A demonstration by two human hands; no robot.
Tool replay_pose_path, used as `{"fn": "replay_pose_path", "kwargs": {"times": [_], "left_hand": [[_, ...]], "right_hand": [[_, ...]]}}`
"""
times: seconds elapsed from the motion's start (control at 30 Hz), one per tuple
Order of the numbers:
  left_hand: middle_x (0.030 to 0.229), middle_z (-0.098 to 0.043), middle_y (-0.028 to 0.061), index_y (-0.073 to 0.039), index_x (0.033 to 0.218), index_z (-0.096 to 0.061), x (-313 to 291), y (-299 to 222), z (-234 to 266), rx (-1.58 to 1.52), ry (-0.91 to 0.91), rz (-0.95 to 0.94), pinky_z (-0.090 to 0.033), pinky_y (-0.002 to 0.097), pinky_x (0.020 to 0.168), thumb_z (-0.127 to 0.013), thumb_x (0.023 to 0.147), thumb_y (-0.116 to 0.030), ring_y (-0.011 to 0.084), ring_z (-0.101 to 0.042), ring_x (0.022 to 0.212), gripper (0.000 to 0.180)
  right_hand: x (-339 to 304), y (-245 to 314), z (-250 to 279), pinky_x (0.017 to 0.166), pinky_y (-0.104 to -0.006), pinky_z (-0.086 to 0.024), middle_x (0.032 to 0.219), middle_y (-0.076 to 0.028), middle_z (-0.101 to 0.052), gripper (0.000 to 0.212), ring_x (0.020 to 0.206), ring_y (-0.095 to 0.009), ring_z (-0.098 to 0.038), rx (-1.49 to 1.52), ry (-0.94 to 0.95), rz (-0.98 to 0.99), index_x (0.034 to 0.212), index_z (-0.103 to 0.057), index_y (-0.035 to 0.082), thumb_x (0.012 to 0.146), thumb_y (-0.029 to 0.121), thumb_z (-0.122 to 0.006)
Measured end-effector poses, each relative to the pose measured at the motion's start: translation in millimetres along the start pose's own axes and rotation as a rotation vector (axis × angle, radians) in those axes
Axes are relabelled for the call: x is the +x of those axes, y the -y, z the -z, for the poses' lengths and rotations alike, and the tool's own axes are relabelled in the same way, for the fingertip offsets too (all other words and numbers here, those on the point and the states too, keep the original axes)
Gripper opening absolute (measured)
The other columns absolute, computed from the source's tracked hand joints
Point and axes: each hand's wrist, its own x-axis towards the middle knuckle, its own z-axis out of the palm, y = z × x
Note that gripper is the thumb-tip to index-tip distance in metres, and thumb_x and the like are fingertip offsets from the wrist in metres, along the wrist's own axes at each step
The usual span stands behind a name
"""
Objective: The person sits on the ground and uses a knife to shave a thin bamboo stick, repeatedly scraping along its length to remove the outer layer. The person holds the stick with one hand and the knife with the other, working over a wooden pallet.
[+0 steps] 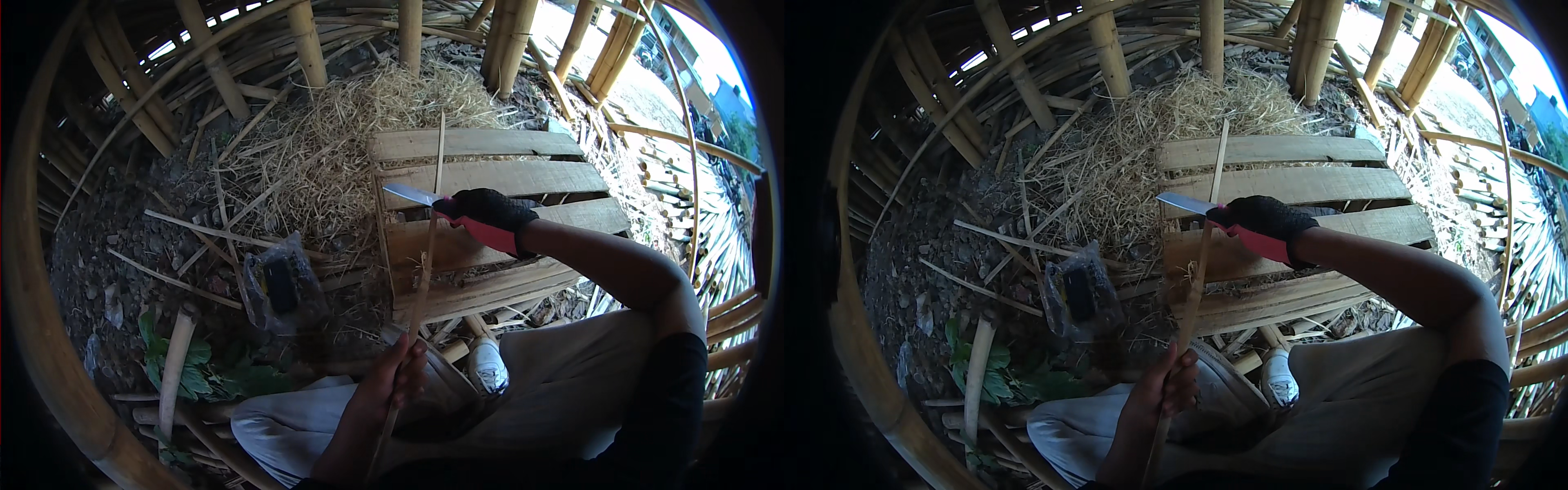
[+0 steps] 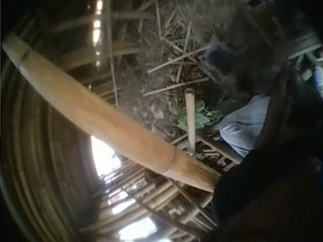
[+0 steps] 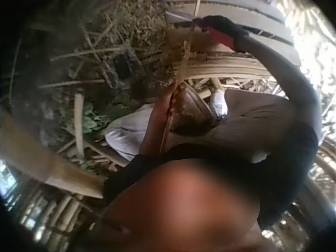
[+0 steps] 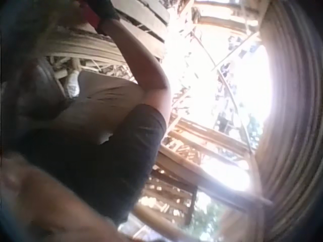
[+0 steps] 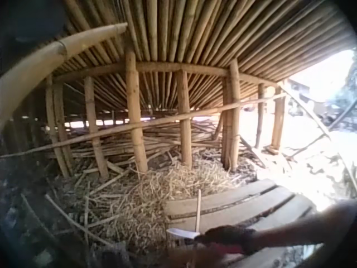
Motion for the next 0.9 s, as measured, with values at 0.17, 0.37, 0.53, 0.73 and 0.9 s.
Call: {"fn": "replay_pose_path", "kwargs": {"times": [0.17, 0.37, 0.53, 0.73, 0.9], "left_hand": [[0.056, -0.033, -0.0079, -0.015, 0.098, -0.048, 1.7, 1.3, 2.3, -0.013, 0.006, 0.0, -0.032, 0.0215, 0.04, -0.047, 0.102, -0.057, 0.0049, -0.033, 0.037, 0.042], [0.056, -0.035, -0.0068, -0.014, 0.099, -0.047, 1.8, 1.8, 4.2, -0.073, 0.051, -0.011, -0.03, 0.0218, 0.036, -0.047, 0.103, -0.054, 0.0057, -0.033, 0.037, 0.04], [0.057, -0.035, -0.0064, -0.014, 0.099, -0.048, 2.6, 2.2, 5.0, -0.083, 0.055, -0.01, -0.029, 0.0219, 0.036, -0.048, 0.103, -0.053, 0.0058, -0.033, 0.037, 0.039], [0.056, -0.035, -0.0069, -0.014, 0.099, -0.047, 2.6, 1.2, 1.6, -0.064, 0.044, -0.01, -0.029, 0.0223, 0.037, -0.048, 0.102, -0.055, 0.0058, -0.033, 0.036, 0.041], [0.055, -0.033, -0.007, -0.014, 0.098, -0.046, 0.6, 2.4, -1.9, 0.009, -0.001, -0.042, -0.03, 0.0222, 0.037, -0.049, 0.101, -0.058, 0.0057, -0.032, 0.035, 0.044]], "right_hand": [[3.5, -5.3, -1.8, 0.079, -0.0387, -0.049, 0.092, -0.017, -0.071, 0.055, 0.085, -0.03, -0.067, 0.086, 0.01, -0.025, 0.11, -0.071, 0.005, 0.104, 0.052, -0.043], [0.0, 9.2, 3.0, 0.076, -0.0391, -0.049, 0.092, -0.018, -0.07, 0.051, 0.082, -0.03, -0.066, 0.05, 0.039, -0.108, 0.109, -0.07, 0.005, 0.104, 0.049, -0.044], [-2.5, 14.3, 7.4, 0.077, -0.0392, -0.049, 0.091, -0.017, -0.07, 0.049, 0.082, -0.03, -0.066, 0.035, 0.056, -0.116, 0.109, -0.07, 0.005, 0.103, 0.048, -0.046], [0.3, -5.1, 1.7, 0.077, -0.0395, -0.049, 0.092, -0.016, -0.07, 0.051, 0.08, -0.031, -0.064, -0.015, 0.012, 0.023, 0.108, -0.07, 0.007, 0.102, 0.052, -0.047], [13.7, 11.7, 30.6, 0.079, -0.04, -0.05, 0.094, -0.013, -0.071, 0.053, 0.085, -0.031, -0.066, -0.107, 0.098, -0.183, 0.104, -0.073, 0.011, 0.1, 0.057, -0.047]]}}
